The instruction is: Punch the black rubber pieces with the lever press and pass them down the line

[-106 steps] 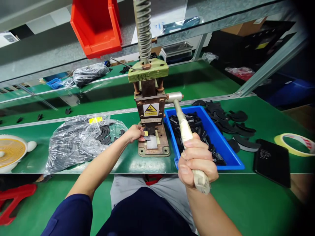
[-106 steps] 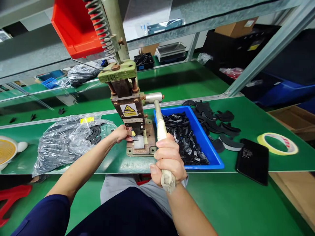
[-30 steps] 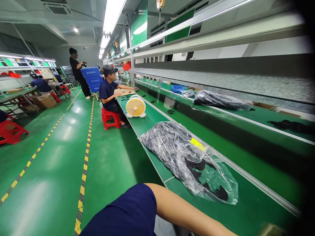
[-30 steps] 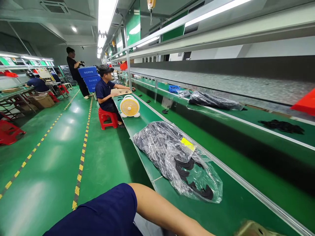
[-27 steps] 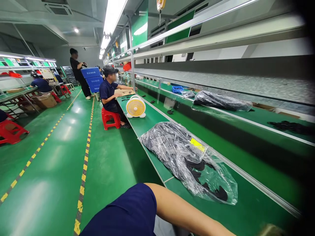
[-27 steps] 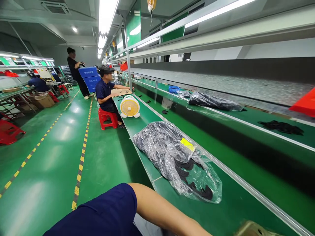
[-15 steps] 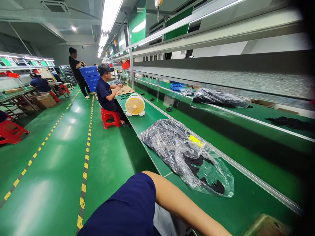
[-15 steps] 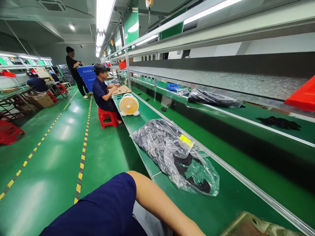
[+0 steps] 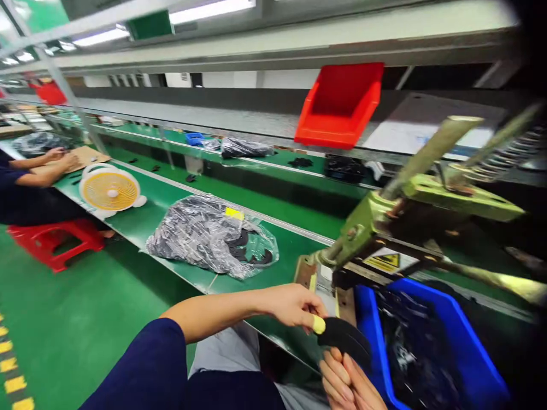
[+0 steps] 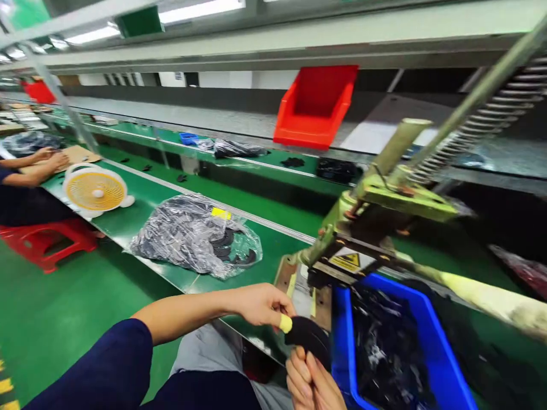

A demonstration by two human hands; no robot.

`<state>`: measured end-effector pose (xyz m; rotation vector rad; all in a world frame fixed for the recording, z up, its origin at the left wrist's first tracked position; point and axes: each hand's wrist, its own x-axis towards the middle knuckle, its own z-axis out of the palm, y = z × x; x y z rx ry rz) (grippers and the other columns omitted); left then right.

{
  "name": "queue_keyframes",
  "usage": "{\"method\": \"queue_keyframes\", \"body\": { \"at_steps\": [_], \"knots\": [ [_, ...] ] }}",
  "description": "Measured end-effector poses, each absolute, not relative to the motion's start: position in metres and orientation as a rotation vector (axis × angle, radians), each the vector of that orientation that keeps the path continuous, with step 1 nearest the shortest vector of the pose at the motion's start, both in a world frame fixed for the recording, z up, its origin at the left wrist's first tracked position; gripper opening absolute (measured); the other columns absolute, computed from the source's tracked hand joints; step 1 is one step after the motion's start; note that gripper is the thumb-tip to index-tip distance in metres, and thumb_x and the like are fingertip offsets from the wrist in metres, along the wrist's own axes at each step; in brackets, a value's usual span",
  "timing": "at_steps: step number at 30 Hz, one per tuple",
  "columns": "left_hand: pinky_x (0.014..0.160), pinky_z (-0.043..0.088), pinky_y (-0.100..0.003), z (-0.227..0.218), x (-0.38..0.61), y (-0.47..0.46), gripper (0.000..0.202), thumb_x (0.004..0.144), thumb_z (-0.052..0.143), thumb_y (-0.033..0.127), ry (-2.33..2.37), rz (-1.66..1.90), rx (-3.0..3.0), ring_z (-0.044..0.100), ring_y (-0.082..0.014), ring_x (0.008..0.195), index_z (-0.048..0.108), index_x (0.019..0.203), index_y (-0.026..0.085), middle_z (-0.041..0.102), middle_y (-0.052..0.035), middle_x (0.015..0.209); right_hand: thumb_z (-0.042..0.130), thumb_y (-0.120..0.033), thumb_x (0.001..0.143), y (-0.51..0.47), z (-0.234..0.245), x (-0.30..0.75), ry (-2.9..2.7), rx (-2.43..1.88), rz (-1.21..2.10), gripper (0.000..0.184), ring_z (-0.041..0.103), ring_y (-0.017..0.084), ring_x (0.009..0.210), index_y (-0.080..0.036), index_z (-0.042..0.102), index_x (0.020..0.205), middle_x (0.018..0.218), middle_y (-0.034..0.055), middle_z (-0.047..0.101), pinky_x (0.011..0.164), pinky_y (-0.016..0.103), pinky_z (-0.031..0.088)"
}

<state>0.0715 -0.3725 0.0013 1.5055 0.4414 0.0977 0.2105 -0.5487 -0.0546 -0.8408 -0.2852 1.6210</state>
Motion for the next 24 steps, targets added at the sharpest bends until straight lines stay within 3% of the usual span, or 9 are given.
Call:
{"method": "queue_keyframes", "body": {
  "at_steps": [1,3,9,17,24],
  "knots": [
    [0.058,0.049,-0.022,0.003,0.070,-0.373,0.010,0.074,0.073,0.012,0.471,0.109,1.486,0.062,-0.0111,0.056,0.069,0.084,0.012,0.066,0.0012,0.066,0.079,-0.046,0.076,-0.544,-0.051,0.207,-0.268,-0.874,1.586,0.030,0.025,0.002,0.047,-0.021,0.065,0.082,0.058,-0.0087,0.035,0.042,0.015,0.028],
    [0.058,0.050,-0.022,0.006,0.068,-0.371,0.010,0.073,0.072,0.014,0.552,0.176,1.405,0.062,-0.0110,0.056,0.067,0.082,0.011,0.067,0.0005,0.066,0.076,-0.059,0.073,-0.533,-0.044,0.202,-0.390,-1.003,1.538,0.042,0.025,0.003,0.049,-0.021,0.066,0.087,0.059,-0.0085,0.034,0.041,0.016,0.024],
    [0.055,0.053,-0.022,0.006,0.066,-0.345,0.017,0.068,0.078,0.014,0.772,0.365,1.206,0.061,-0.0098,0.052,0.064,0.077,0.010,0.064,0.0002,0.060,0.068,-0.065,0.076,-0.519,-0.059,0.201,-0.393,-1.258,1.261,0.053,0.049,0.010,0.058,-0.017,0.070,0.100,0.072,0.0010,0.058,0.049,0.024,0.037],
    [0.052,0.055,-0.022,0.008,0.051,-0.306,0.018,0.069,0.079,0.007,0.846,0.441,1.108,0.063,-0.0101,0.052,0.063,0.077,0.010,0.064,0.0003,0.063,0.068,-0.068,0.074,-0.520,-0.101,0.189,-0.698,-1.701,0.954,0.052,0.058,0.016,0.063,-0.018,0.074,0.084,0.068,0.0046,0.066,0.057,0.028,0.048],
    [0.056,0.052,-0.022,0.014,0.047,-0.207,0.013,0.079,0.066,-0.002,0.951,0.597,1.234,0.059,-0.0089,0.049,0.062,0.072,0.010,0.063,-0.0012,0.058,0.065,-0.067,0.074,-0.528,-0.109,0.188,-0.891,-1.855,0.755,0.047,0.070,0.024,0.072,-0.022,0.077,0.081,0.081,0.0102,0.076,0.069,0.034,0.059]
  ]
}}
